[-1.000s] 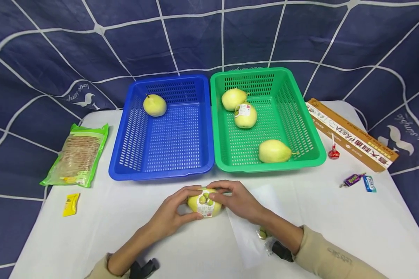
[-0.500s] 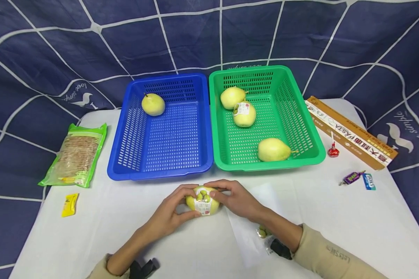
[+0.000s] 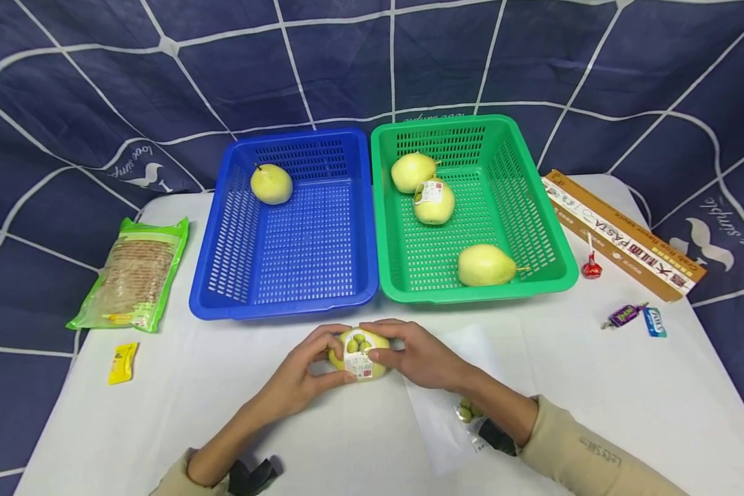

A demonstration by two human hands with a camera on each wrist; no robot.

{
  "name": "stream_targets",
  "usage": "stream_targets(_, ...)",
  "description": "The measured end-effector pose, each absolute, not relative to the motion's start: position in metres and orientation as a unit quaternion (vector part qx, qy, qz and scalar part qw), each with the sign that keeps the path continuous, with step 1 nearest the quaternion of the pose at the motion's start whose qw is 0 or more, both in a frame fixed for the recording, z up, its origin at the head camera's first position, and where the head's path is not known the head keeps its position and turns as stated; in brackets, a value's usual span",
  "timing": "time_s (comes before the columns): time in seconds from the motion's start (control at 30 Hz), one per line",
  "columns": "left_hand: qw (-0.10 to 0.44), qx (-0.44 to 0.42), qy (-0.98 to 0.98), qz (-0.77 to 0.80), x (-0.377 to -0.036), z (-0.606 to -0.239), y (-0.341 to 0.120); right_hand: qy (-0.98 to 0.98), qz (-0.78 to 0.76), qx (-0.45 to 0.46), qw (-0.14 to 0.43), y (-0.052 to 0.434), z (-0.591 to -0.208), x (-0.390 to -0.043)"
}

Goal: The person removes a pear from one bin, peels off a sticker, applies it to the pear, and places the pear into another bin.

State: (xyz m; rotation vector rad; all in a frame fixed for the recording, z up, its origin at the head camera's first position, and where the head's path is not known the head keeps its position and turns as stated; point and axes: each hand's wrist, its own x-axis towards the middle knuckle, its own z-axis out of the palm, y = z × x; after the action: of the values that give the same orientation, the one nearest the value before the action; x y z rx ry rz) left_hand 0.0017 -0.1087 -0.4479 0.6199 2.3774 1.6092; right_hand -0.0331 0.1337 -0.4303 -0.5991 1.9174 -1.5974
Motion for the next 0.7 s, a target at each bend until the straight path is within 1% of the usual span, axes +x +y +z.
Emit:
stream_targets(0.17,0.113,0.202,0.800,0.554,0.0014,-0.4483,-0.1087,0.697,-0.623,-0.218,0.281,0.1309,-0.4331,-0.0292)
stream_targets(0.3,0.105,0.210,0.801,0.551,0.0029,-0.4490,-0.1088,0.698,-0.617,-0.241,0.273,0.1303,-0.4333,-0.0296)
stream_targets(0.4,0.098,0.212,0.798,0.556,0.0039,-0.4494,-0.1086,0.698,-0.608,-0.252,0.281,0.1315,-0.4317,-0.0314)
stream_targets(0.53,0.091,0.216,0.791,0.565,0.0036,-0.4491,-0.1081,0.692,-0.613,-0.244,0.293,0.1322,-0.4319,-0.0299)
stream_targets(0.6,0.090,0.217,0.790,0.566,0.0031,-0.4490,-0.1081,0.699,-0.610,-0.243,0.284,0.1311,-0.4336,-0.0277)
stream_targets(0.7,0.097,0.213,0.788,0.569,0.0018,-0.4492,-0.1083,0.722,-0.593,-0.249,0.255,0.1292,-0.4365,-0.0245)
